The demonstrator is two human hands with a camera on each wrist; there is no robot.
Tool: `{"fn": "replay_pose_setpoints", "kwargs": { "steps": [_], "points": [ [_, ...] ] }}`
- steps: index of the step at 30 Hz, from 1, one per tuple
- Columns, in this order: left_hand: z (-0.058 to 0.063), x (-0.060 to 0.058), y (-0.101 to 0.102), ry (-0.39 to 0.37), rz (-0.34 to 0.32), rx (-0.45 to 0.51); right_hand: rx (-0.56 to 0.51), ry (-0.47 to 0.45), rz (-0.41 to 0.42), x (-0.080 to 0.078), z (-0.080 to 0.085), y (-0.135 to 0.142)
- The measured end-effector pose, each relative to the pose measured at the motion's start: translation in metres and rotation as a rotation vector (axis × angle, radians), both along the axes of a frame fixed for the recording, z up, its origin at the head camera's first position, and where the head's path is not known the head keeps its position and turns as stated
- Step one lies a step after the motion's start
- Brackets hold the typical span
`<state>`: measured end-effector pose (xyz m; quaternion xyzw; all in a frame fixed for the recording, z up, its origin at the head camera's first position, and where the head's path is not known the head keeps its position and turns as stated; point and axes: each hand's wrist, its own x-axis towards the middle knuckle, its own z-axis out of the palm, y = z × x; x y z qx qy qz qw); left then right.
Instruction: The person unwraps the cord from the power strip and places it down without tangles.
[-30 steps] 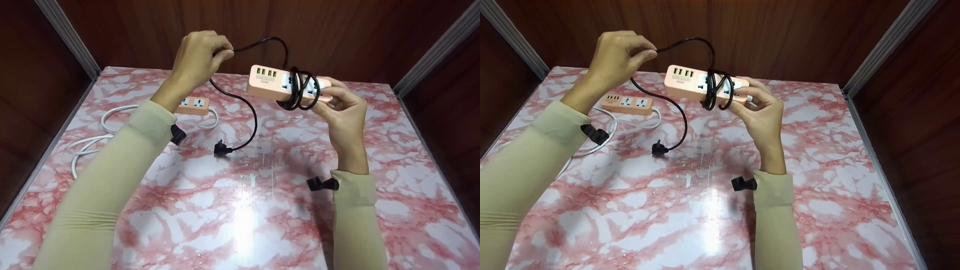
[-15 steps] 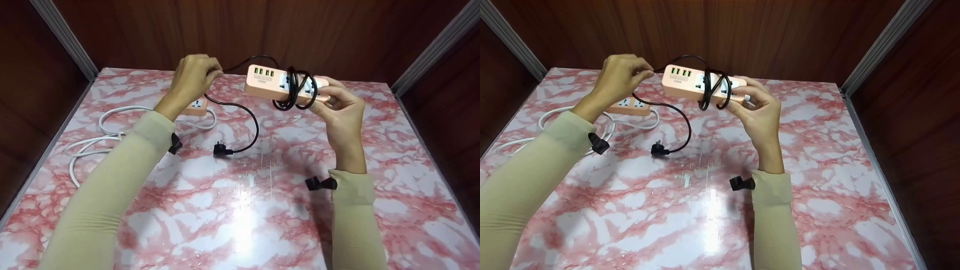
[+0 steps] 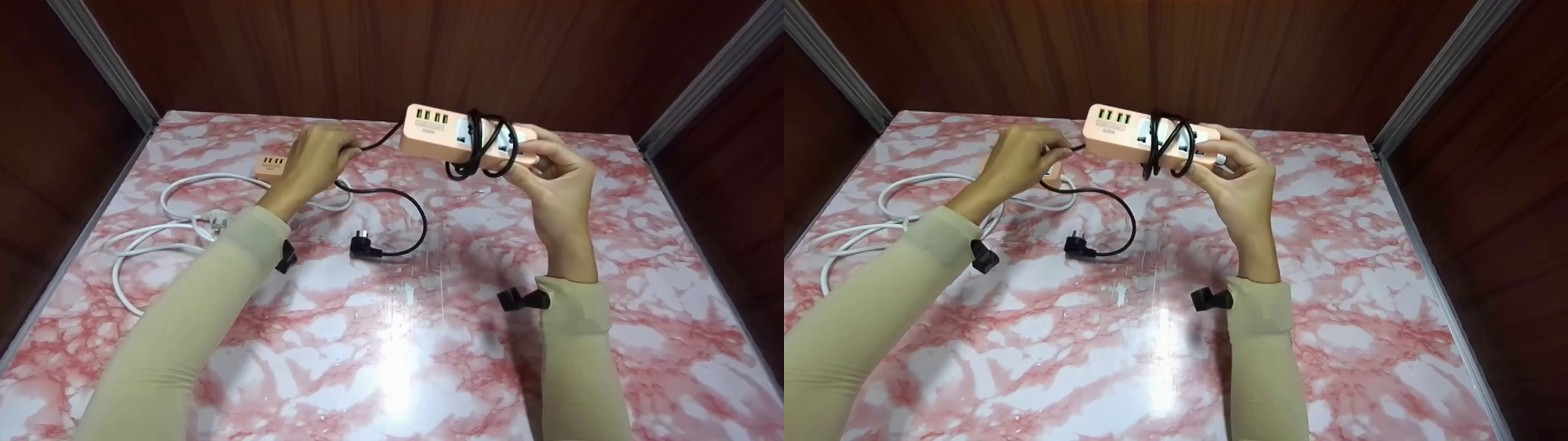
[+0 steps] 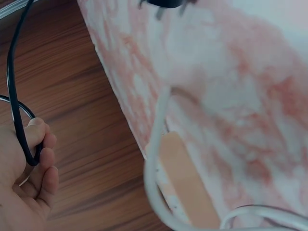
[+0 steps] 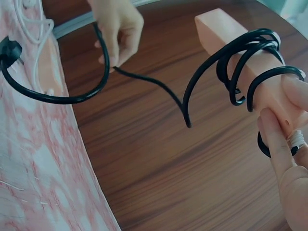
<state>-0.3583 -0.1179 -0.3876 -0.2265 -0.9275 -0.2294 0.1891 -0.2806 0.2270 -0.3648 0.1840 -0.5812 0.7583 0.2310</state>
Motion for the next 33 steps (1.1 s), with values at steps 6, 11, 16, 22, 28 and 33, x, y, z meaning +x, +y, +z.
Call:
{"fn": "replay_pose_setpoints", "kwargs": {
  "steps": [6,11,16,22,28,33],
  "points": [
    [-0.018,0.011,-0.002,-0.037,-0.024,-0.019,0.017,0.034,-0.027,0.000,-0.003,-0.001],
    [-0.031,0.017,-0.003,-0.070,-0.057,-0.034,-0.028,0.021,-0.004,0.000,-0.003,-0.002],
    [-0.041,0.023,-0.009,-0.131,-0.087,-0.063,-0.007,0.022,-0.019,0.000,-0.004,-0.004],
    [-0.043,0.032,-0.023,-0.156,-0.178,-0.111,0.006,0.021,-0.019,0.001,-0.003,-0.004],
    [-0.043,0.040,-0.039,-0.136,-0.271,-0.166,0.016,0.009,-0.020,0.000,-0.002,-0.002],
    [-0.043,0.045,-0.053,-0.142,-0.311,-0.199,0.009,0.000,-0.009,0.000,-0.003,-0.002]
  ]
}}
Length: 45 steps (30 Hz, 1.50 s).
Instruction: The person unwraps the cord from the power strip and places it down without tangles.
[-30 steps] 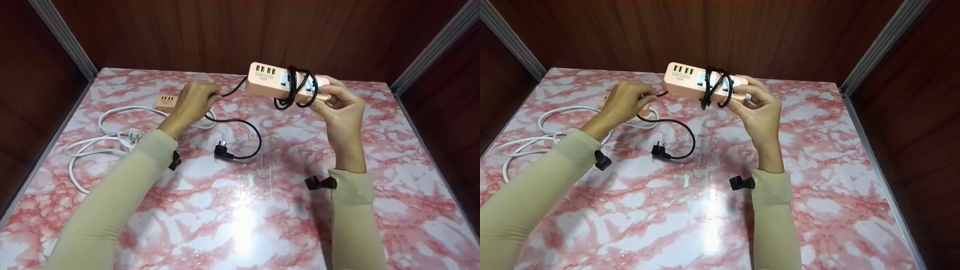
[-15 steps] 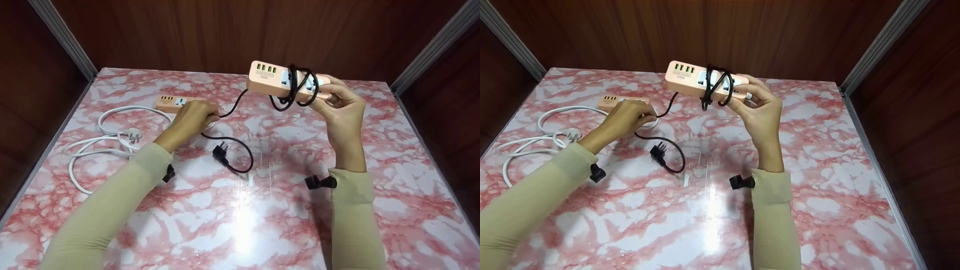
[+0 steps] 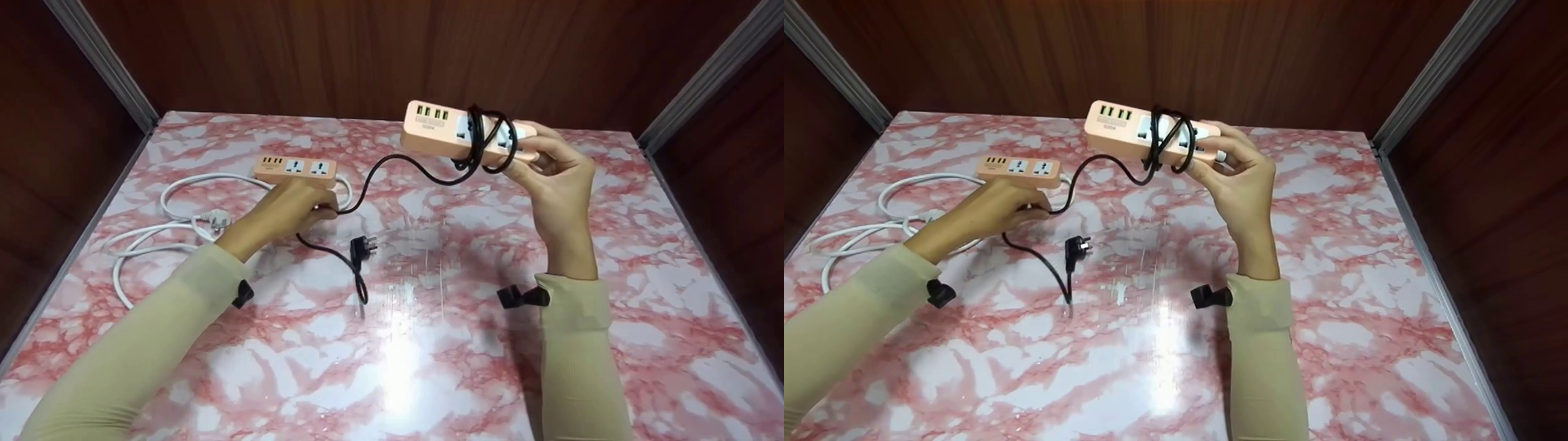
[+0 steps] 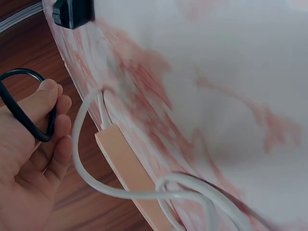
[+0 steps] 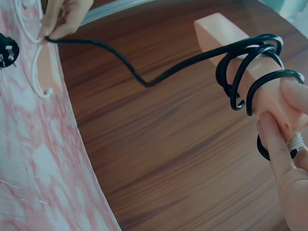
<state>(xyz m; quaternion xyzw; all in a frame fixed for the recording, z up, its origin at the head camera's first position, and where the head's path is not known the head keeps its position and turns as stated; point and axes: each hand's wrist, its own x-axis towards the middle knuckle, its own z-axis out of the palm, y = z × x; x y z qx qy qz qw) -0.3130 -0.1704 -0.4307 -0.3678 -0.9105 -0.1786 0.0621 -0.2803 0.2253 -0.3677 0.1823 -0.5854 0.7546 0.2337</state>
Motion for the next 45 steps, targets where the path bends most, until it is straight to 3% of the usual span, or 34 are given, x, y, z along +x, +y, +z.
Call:
{"fn": "replay_pose_setpoints", "kwargs": {
  "steps": [8,17,27,33,39,45],
  "points": [
    [-0.001,0.017,-0.009,-0.035,-0.042,-0.069,-0.015,-0.020,0.015,0.001,0.000,0.000],
    [-0.004,0.035,-0.006,0.013,-0.125,-0.086,0.015,0.009,-0.001,0.001,0.000,-0.001],
    [-0.001,0.043,-0.017,-0.075,-0.033,-0.069,0.030,0.014,0.013,0.002,-0.001,-0.003],
    [0.007,0.046,-0.024,-0.060,0.069,-0.028,0.045,0.016,0.008,0.003,-0.001,-0.003],
    [0.031,0.053,-0.025,0.024,0.171,0.068,0.017,0.005,0.027,0.002,0.000,-0.002],
    [0.053,0.063,-0.010,0.155,0.187,0.207,0.008,0.006,0.021,0.003,0.001,-0.004]
  ]
}}
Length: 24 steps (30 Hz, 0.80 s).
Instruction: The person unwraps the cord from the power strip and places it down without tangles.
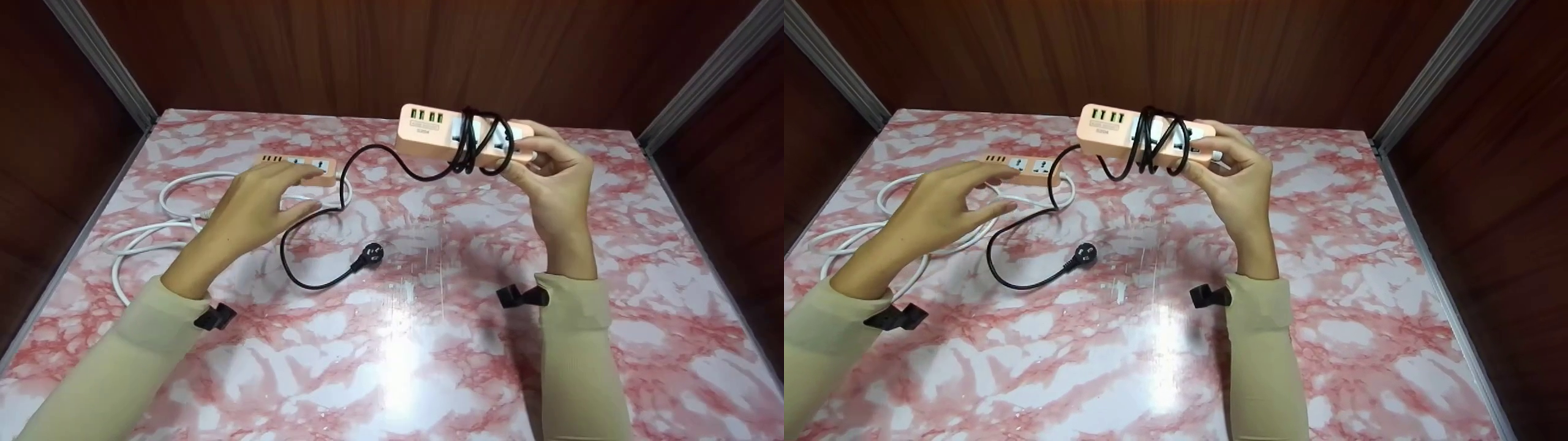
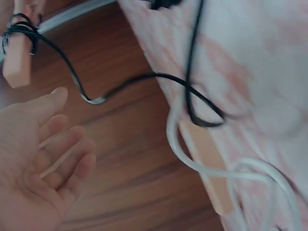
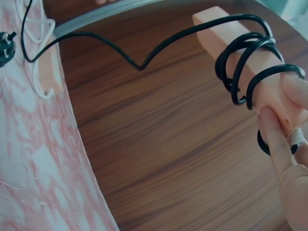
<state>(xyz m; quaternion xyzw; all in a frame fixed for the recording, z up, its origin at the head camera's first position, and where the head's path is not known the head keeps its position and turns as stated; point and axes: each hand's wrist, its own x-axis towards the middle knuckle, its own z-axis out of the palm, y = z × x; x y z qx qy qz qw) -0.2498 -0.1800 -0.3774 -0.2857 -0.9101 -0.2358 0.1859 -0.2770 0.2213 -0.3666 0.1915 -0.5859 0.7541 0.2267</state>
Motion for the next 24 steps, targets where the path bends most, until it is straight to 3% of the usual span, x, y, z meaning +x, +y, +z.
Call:
{"fn": "replay_pose_setpoints", "kwargs": {
  "steps": [4,8,15,24],
  "points": [
    [0.010,0.006,0.024,0.057,0.020,0.063,-0.009,-0.005,0.003,0.000,0.001,0.000],
    [0.014,0.007,0.052,0.092,-0.008,0.087,-0.007,-0.001,0.008,0.000,0.001,0.000],
    [0.007,0.004,0.095,0.123,-0.074,0.122,-0.009,0.005,0.007,-0.001,0.000,0.001],
    [0.003,0.002,0.130,0.113,-0.062,0.188,-0.001,-0.007,-0.001,0.000,0.000,0.001]
  ]
}}
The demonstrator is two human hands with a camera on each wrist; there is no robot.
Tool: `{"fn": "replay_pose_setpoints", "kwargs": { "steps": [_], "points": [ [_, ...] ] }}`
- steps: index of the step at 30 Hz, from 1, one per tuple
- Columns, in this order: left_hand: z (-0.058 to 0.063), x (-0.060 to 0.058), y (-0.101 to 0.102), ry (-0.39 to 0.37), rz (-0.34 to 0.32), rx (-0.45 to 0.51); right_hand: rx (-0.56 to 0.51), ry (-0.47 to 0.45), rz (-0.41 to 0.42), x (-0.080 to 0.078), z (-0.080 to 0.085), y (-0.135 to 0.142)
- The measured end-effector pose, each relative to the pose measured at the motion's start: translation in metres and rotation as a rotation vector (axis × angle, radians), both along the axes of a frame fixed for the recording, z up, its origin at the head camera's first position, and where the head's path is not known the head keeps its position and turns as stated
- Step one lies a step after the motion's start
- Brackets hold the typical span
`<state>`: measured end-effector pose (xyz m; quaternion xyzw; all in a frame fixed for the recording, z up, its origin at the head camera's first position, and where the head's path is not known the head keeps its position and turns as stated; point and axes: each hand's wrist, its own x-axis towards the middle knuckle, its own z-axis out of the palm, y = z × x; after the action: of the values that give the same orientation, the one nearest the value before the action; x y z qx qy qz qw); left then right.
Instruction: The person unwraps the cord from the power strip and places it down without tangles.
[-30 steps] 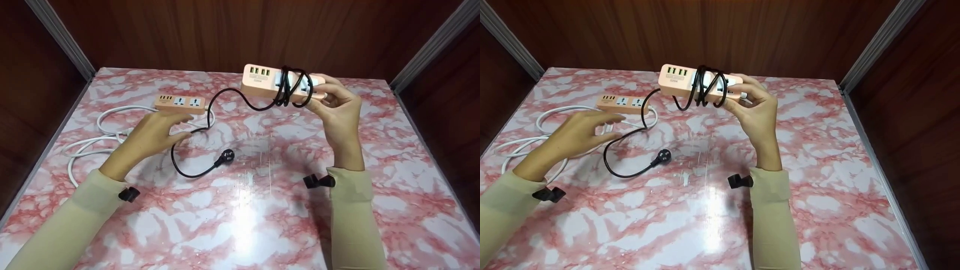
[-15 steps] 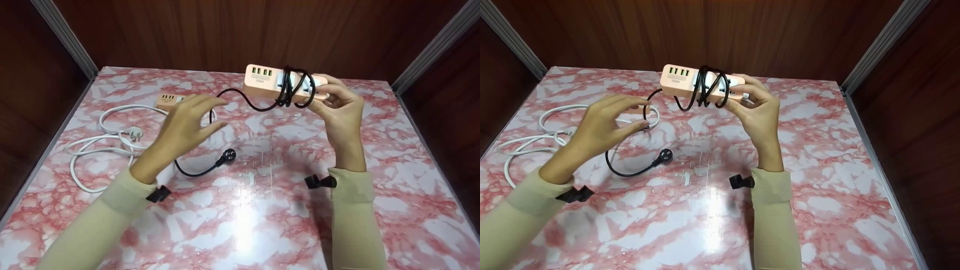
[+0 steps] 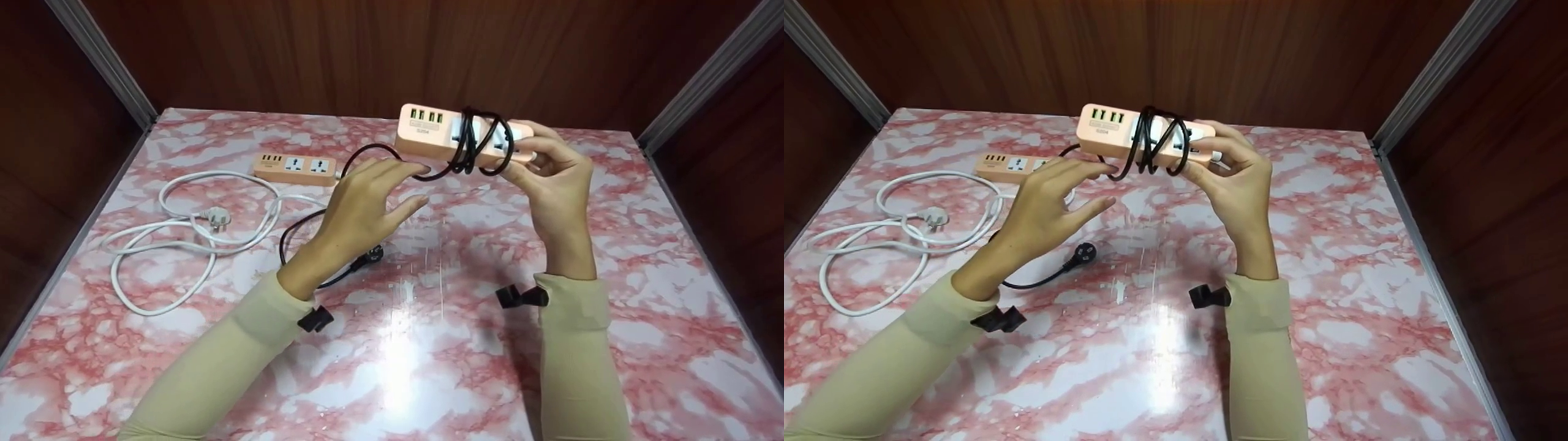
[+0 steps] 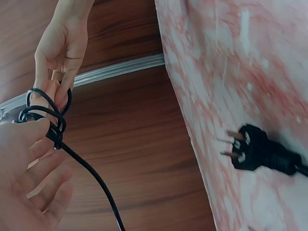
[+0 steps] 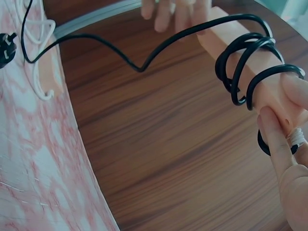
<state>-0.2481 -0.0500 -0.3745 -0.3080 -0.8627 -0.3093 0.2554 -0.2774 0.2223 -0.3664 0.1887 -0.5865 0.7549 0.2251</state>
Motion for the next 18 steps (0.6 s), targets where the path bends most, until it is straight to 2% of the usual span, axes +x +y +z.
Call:
{"fn": "replay_pose_setpoints", "kwargs": {
  "steps": [6,14,18],
  "points": [
    [0.002,-0.003,0.009,0.037,-0.023,0.045,-0.018,0.006,0.013,-0.001,-0.001,0.000],
    [0.004,-0.009,0.016,0.022,-0.045,0.062,-0.012,0.012,0.007,-0.001,-0.001,0.000],
    [0.007,-0.010,0.016,0.024,-0.050,0.068,0.015,0.043,-0.003,-0.002,-0.001,0.000]
  ]
}}
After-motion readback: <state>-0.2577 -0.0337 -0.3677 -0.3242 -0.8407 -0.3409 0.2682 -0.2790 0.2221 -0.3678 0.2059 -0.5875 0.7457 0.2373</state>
